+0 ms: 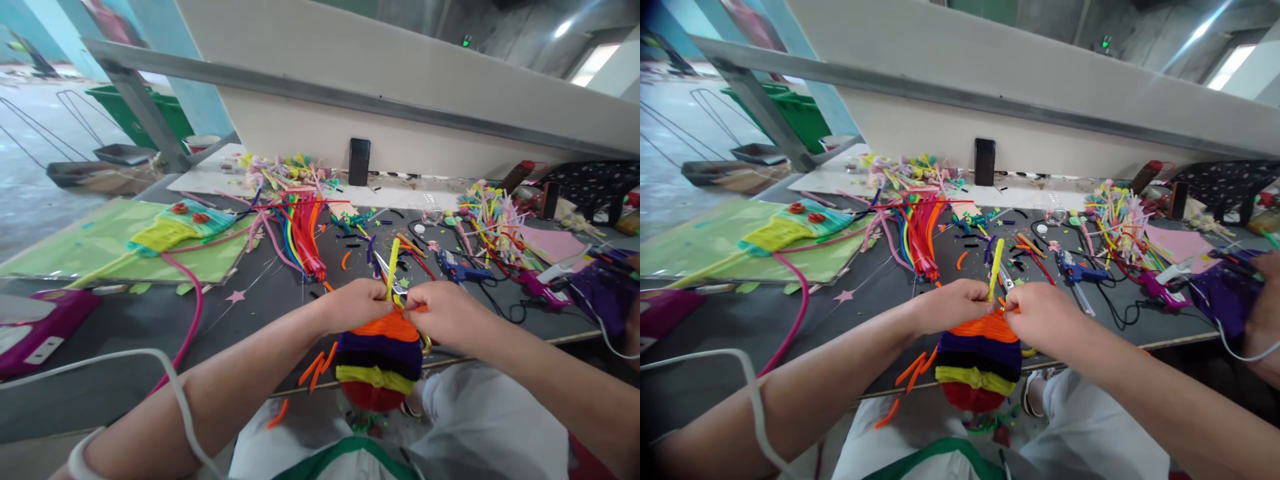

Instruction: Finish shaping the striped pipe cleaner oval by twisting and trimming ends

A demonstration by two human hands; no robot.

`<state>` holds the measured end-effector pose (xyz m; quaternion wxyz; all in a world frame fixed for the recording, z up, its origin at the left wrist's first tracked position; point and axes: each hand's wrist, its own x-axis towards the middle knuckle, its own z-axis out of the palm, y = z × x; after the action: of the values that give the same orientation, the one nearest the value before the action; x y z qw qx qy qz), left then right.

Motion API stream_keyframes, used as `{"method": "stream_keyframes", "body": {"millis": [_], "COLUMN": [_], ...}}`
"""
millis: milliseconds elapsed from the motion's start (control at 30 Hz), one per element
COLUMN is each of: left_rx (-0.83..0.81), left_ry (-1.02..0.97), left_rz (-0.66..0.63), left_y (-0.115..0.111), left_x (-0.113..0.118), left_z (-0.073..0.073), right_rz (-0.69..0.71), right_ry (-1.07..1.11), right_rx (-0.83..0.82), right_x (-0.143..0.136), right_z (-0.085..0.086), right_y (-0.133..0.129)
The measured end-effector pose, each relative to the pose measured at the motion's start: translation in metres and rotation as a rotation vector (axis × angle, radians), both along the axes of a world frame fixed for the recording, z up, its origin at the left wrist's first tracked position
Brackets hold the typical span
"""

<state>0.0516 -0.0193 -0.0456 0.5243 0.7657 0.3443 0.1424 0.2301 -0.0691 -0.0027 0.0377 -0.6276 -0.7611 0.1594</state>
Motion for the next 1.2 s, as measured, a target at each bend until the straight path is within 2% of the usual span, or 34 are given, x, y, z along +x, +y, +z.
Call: {"method": "stream_keyframes", "body": {"millis": [167,233,333,433,500,633,700,733,800,900,1033,1200], "left_rx": [0.054,0.065,0.047,0.029,0.030,0.051,0.037,0.023,-0.004,-0.005,0.019,0.027], "left_ry": [0.035,0.027,0.013,0.000,-0.010,-0.026,-0.033,-0.036,-0.037,-0.033,-0.026,-0.025], "left_rz": [0.113,0.132,0.139,0.128,0.104,0.066,0.037,0.012,-0.044,-0.088,-0.091,-0.113], "left_y": [0.002,0.002,0.003,0.003,0.004,0.002,0.000,-0.001,-0.003,-0.004,-0.004,-0.004], "left_x": [0.002,0.002,0.002,0.001,0.000,-0.001,-0.001,-0.001,-0.001,-0.002,-0.002,-0.003], "left_z": [-0.004,-0.004,-0.002,0.000,0.000,0.001,0.003,0.004,0.007,0.010,0.010,0.009], "right_rz": [0.346,0.451,0.488,0.411,0.317,0.094,-0.011,-0.048,-0.100,-0.151,-0.140,-0.125], "right_ry": [-0.359,-0.434,-0.480,-0.358,-0.130,0.428,0.605,0.657,0.718,0.771,0.837,0.850], "right_rx": [0.404,0.496,0.528,0.430,0.275,-0.286,-0.530,-0.588,-0.605,-0.608,-0.608,-0.663], "right_x": [-0.014,-0.018,-0.020,-0.014,-0.006,0.011,0.018,0.021,0.026,0.027,0.024,0.023], "right_z": [-0.004,-0.007,-0.010,-0.007,-0.001,0.016,0.021,0.022,0.020,0.007,-0.010,-0.018], "right_y": [-0.023,-0.027,-0.030,-0.033,-0.035,-0.027,-0.016,-0.011,-0.001,0.006,0.005,0.007]}}
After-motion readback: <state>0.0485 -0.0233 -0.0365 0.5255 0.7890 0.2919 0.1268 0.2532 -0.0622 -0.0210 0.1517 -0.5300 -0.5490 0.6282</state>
